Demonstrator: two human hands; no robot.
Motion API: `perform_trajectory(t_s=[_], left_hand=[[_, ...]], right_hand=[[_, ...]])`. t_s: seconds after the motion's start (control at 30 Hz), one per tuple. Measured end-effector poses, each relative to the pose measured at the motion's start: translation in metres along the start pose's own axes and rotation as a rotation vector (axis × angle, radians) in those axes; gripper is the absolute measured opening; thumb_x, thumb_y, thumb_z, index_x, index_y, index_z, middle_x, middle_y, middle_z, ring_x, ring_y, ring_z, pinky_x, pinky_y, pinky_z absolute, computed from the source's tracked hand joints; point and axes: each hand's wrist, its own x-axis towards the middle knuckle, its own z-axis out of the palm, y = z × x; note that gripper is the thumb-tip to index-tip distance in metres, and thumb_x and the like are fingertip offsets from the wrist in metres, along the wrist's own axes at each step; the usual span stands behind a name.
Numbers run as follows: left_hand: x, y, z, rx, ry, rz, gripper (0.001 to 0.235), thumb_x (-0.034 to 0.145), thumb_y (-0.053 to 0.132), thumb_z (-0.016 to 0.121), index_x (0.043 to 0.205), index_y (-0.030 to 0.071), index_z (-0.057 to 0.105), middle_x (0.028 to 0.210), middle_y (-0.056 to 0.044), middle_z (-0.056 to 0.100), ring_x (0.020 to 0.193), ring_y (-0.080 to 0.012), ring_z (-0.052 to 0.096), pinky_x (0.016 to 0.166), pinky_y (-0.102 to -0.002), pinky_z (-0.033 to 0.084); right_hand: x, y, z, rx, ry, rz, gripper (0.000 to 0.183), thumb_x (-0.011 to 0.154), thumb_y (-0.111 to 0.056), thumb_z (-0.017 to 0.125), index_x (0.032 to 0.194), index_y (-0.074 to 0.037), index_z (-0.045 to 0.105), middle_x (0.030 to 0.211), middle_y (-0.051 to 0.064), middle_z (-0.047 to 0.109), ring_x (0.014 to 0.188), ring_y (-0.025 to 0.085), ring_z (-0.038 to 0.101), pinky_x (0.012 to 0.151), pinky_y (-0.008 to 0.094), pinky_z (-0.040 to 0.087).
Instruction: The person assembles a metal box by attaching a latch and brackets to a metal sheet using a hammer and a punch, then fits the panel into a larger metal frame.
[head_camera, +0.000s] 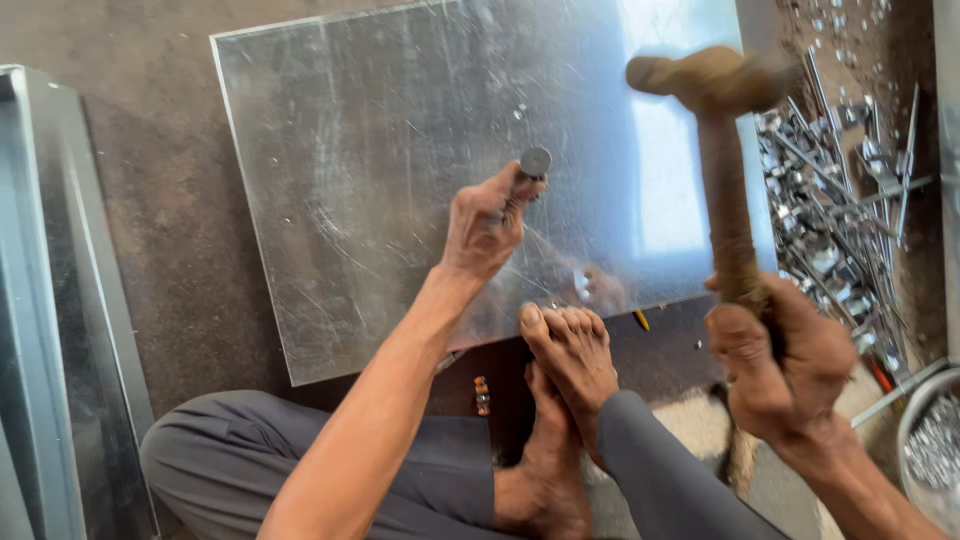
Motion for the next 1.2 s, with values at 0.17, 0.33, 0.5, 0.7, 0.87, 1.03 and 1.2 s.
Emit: perform_trajectory(t_s=[0.17, 0.33, 0.5, 0.7, 0.87, 1.03, 1.2], left_hand=[[0.0, 0.003, -0.001, 0.079, -0.036, -0.074, 0.015, 0.101, 0.013, 0.067, 0.115, 0.007, 0.066, 0.09, -0.011, 0.076, 0.074, -0.0223, 0.075, 0.061, -0.035, 0.058], [0.002, 0.006, 0.0, 0.213, -0.073, -0.06, 0.011, 0.101, 0.014, 0.07, 0.11, 0.007, 0.068, 0.084, -0.014, 0.073, 0.071, -0.0284, 0.072, 0.06, -0.038, 0.054], [-0.004, -0.007, 0.002, 0.066, -0.04, -0.063, 0.012, 0.103, 0.012, 0.065, 0.114, 0.008, 0.066, 0.093, -0.011, 0.076, 0.079, -0.0208, 0.077, 0.063, -0.033, 0.058], [0.004, 0.023, -0.013, -0.26, 0.115, -0.209, 0.006, 0.11, 0.009, 0.057, 0.114, 0.008, 0.061, 0.097, -0.009, 0.077, 0.088, -0.0211, 0.078, 0.072, -0.033, 0.065], [-0.113, 0.11, -0.055, 0.239, -0.089, -0.028, 0.015, 0.085, 0.01, 0.065, 0.099, 0.006, 0.065, 0.087, -0.015, 0.067, 0.083, -0.0349, 0.067, 0.074, -0.051, 0.05], [-0.192, 0.112, -0.06, 0.331, -0.382, -0.498, 0.016, 0.092, 0.023, 0.072, 0.099, 0.009, 0.071, 0.083, -0.011, 0.072, 0.082, -0.0326, 0.069, 0.065, -0.048, 0.052], [-0.201, 0.086, -0.072, -0.215, 0.059, -0.982, 0.041, 0.085, 0.037, 0.08, 0.107, 0.004, 0.072, 0.087, -0.01, 0.078, 0.07, -0.0213, 0.072, 0.057, -0.034, 0.053]], right_hand=[[-0.019, 0.004, -0.004, 0.372, 0.074, 0.054, 0.033, 0.106, -0.039, 0.054, 0.122, -0.01, 0.055, 0.058, -0.012, 0.045, 0.045, 0.0, 0.038, 0.044, 0.019, 0.034], [-0.003, 0.005, 0.022, -0.288, -0.323, 0.47, 0.021, 0.099, -0.024, 0.055, 0.106, -0.005, 0.062, 0.046, 0.003, 0.045, 0.036, 0.013, 0.037, 0.035, 0.034, 0.032], [-0.018, 0.018, 0.025, 0.014, 0.015, -0.071, 0.023, 0.108, -0.022, 0.047, 0.11, -0.002, 0.057, 0.059, -0.005, 0.051, 0.044, 0.004, 0.044, 0.038, 0.025, 0.037], [-0.079, 0.045, 0.007, -0.23, -0.188, 0.342, 0.03, 0.099, -0.025, 0.053, 0.118, -0.003, 0.062, 0.06, 0.005, 0.056, 0.048, 0.015, 0.051, 0.047, 0.035, 0.042], [-0.072, 0.083, 0.114, -0.412, -0.156, -0.14, 0.05, 0.084, -0.021, 0.06, 0.132, -0.009, 0.053, 0.097, 0.009, 0.057, 0.091, 0.026, 0.054, 0.082, 0.043, 0.041], [-0.063, 0.074, 0.167, -0.539, -0.183, -0.468, 0.07, 0.076, -0.011, 0.07, 0.142, -0.01, 0.046, 0.123, 0.01, 0.054, 0.119, 0.033, 0.05, 0.104, 0.049, 0.034], [-0.072, 0.056, 0.146, -0.532, -0.327, -0.428, 0.071, 0.078, -0.004, 0.065, 0.145, -0.013, 0.041, 0.127, 0.017, 0.052, 0.127, 0.037, 0.048, 0.113, 0.047, 0.032]])
